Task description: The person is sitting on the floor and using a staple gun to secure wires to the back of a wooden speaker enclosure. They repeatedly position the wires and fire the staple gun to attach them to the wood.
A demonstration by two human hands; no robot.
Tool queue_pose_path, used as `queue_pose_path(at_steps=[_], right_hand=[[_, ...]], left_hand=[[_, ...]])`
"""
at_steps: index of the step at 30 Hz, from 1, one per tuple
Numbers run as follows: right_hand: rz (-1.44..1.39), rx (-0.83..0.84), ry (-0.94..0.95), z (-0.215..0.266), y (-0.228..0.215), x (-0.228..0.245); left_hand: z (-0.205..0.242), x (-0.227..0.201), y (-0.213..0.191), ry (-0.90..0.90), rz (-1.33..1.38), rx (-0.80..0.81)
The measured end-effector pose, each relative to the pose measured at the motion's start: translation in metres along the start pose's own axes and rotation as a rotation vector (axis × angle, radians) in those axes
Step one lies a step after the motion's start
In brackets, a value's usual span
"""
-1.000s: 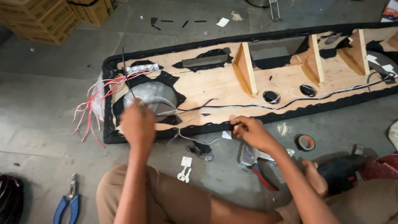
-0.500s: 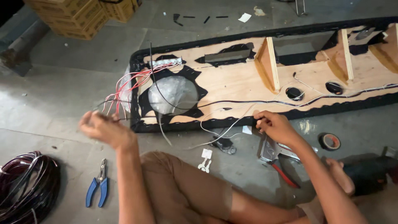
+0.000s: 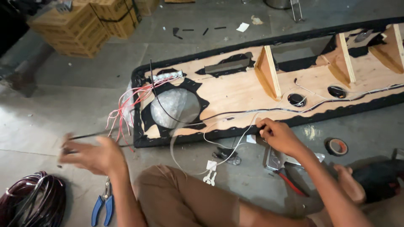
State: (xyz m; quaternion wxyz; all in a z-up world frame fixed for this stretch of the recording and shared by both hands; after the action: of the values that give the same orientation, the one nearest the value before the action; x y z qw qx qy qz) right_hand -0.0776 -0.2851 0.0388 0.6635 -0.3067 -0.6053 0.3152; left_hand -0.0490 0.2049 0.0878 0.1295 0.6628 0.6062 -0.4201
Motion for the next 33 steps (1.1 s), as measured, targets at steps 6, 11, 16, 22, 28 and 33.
queue_pose_path(at_steps=[6, 11, 16, 22, 28, 33], right_hand=[[0.047, 0.018, 0.014, -0.001, 0.000, 0.006], [0.048, 0.011, -0.002, -0.001, 0.000, 0.002], [0.088, -0.047, -0.097, -0.005, 0.006, -0.002], [-0.012, -0.011, -0.044, -0.001, 0.010, -0.008], [0.069, -0.047, -0.052, -0.004, 0.000, -0.012], [0.260, -0.021, 0.211, -0.011, -0.008, -0.013]], left_hand=[[0.015, 0.025, 0.032, -0.406, -0.666, 0.631], [0.017, 0.018, 0.034, -0.125, -0.240, 0.476], [0.025, -0.053, 0.033, 0.274, 0.177, 0.355], [0.174, -0.200, 0.115, 0.797, -0.062, 1.013], [0.266, -0.233, 0.137, 0.930, 0.236, 1.137], [0.273, -0.246, 0.119, 1.146, 0.460, 1.006]])
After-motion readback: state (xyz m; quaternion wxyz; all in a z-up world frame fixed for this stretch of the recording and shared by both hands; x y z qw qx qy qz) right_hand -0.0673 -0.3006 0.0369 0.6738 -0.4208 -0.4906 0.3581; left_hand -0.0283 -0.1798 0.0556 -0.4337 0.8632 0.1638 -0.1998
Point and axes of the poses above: each hand's wrist, its own z-axis away from the middle knuckle, its own y-axis out of the palm, x = y × z, the point moved 2 cm from there along -z, towards the middle knuckle, and after that the axes turned 7 degrees about z, right-handed, at the moved point
